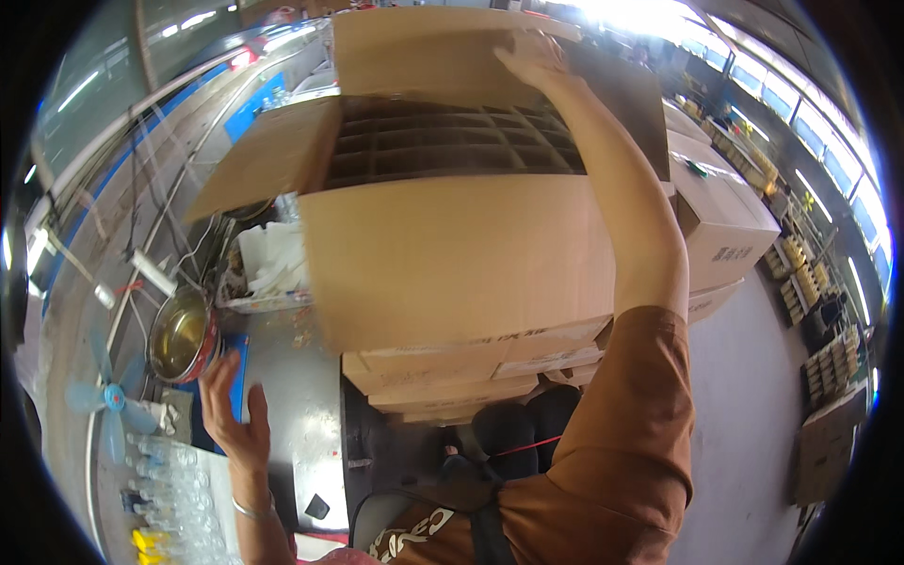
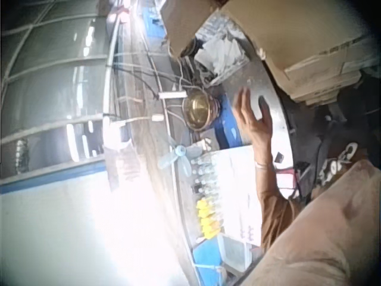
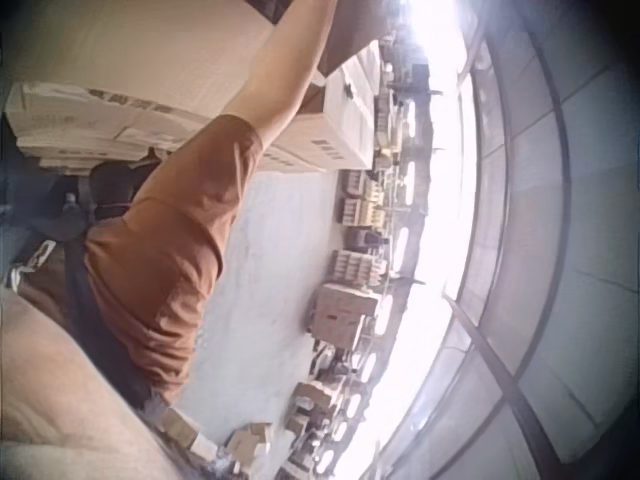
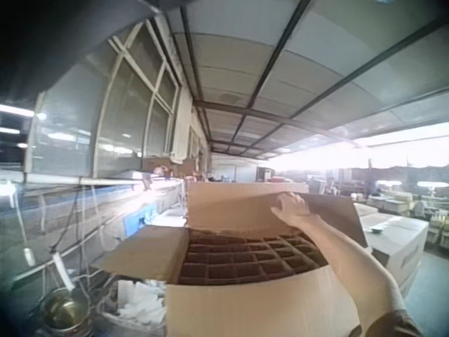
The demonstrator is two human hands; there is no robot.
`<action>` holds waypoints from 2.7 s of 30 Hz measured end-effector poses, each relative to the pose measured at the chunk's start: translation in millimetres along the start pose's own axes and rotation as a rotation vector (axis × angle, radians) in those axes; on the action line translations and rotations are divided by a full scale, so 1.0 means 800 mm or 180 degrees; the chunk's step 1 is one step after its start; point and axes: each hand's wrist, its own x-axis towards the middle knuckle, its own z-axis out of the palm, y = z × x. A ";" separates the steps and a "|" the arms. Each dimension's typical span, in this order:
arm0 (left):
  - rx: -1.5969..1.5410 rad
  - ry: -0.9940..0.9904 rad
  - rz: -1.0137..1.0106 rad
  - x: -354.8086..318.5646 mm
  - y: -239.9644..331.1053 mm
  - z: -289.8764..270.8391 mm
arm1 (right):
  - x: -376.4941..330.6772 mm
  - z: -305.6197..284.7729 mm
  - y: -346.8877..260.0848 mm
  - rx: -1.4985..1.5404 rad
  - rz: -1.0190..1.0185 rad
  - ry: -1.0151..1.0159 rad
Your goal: The person picks up clear plastic bottles from the floor and places them into a cardboard box with internal dividers. The person repeatedly moves between the floor and the box, handling bottles one at a time or in small groups.
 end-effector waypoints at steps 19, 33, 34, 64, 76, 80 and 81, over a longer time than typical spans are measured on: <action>0.0355 -0.3239 0.0441 0.315 0.048 0.164 | -0.071 0.128 0.184 -0.0921 0.0351 -0.1938; 0.1165 -0.2310 0.0753 0.520 -0.107 0.512 | -0.057 0.120 0.190 -0.0562 0.0234 -0.2047; 0.0946 -0.1947 0.0806 0.509 -0.121 0.520 | -0.059 0.127 0.187 -0.0487 0.0261 -0.2061; 0.2232 -0.3063 -0.0472 0.551 -0.144 0.455 | -0.043 0.100 0.188 -0.0503 0.0325 -0.1308; 0.1341 -0.2443 -0.0227 0.541 -0.148 0.425 | 0.035 -0.108 0.151 0.0405 0.0125 0.1447; 0.0551 -0.1658 -0.0505 0.579 -0.135 0.364 | 0.050 -0.119 0.145 0.1161 -0.0609 0.1713; 0.0706 -0.1069 -0.0396 0.586 -0.143 0.344 | 0.052 -0.111 0.136 0.1440 -0.0755 0.1671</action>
